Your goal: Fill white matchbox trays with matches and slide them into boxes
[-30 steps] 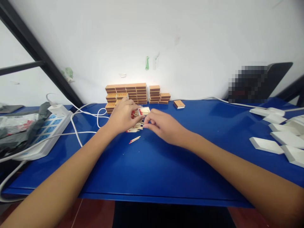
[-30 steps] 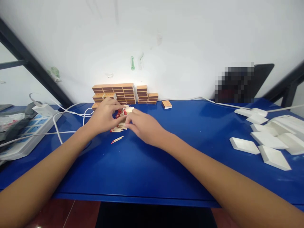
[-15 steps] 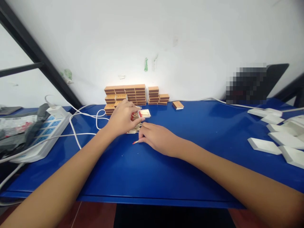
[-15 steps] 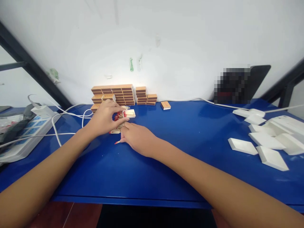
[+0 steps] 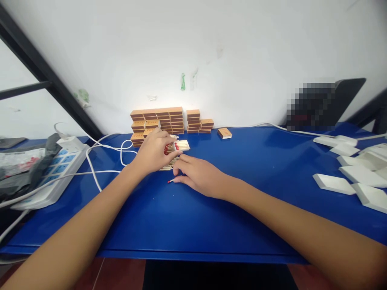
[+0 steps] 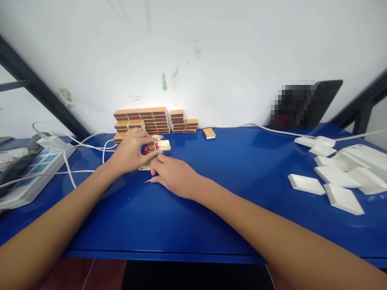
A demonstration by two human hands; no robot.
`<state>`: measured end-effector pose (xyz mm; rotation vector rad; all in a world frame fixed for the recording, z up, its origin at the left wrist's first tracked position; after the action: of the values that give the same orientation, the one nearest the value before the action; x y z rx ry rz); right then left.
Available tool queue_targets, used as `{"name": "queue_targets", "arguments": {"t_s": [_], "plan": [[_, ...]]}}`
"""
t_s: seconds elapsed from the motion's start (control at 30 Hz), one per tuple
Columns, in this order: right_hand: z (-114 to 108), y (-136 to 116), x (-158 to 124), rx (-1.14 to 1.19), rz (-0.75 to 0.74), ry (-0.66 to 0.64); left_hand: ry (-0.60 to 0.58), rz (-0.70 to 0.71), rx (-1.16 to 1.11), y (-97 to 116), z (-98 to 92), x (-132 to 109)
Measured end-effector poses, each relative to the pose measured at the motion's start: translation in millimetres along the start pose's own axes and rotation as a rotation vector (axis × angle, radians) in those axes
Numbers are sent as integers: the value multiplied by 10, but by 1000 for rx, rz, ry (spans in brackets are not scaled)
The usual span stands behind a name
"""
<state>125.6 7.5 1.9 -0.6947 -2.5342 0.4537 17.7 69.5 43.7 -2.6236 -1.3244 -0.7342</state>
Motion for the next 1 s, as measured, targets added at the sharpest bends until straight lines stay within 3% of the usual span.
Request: {"name": "queue_targets", "arguments": {"t_s": [0.33, 0.4, 0.57, 0.7, 1.0], "plan": [[-46, 24, -1, -46, 8, -31, -10, 5, -6, 2, 34, -6], [-192, 106, -11, -71, 25, 23, -12, 10, -4, 2, 34, -5], [-682, 449, -92, -211, 127, 328, 6, 35, -60, 75, -12, -13], [-719, 582, -124, -253, 153, 366, 5, 63, -140, 184, -36, -33], [-741, 488, -159, -222, 31, 450, 31, 94, -134, 299, -62, -54]]}}
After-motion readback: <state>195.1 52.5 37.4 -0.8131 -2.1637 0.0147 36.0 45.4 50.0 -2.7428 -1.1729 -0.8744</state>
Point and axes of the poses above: each hand's wrist, its own x-axis towards the middle knuckle, its own z-axis out of the palm, y = z × x, the point moved 8 cm from there along x, towards the middle knuckle, and after that the axes turned 8 degrees about -z, right-handed, at the moved point
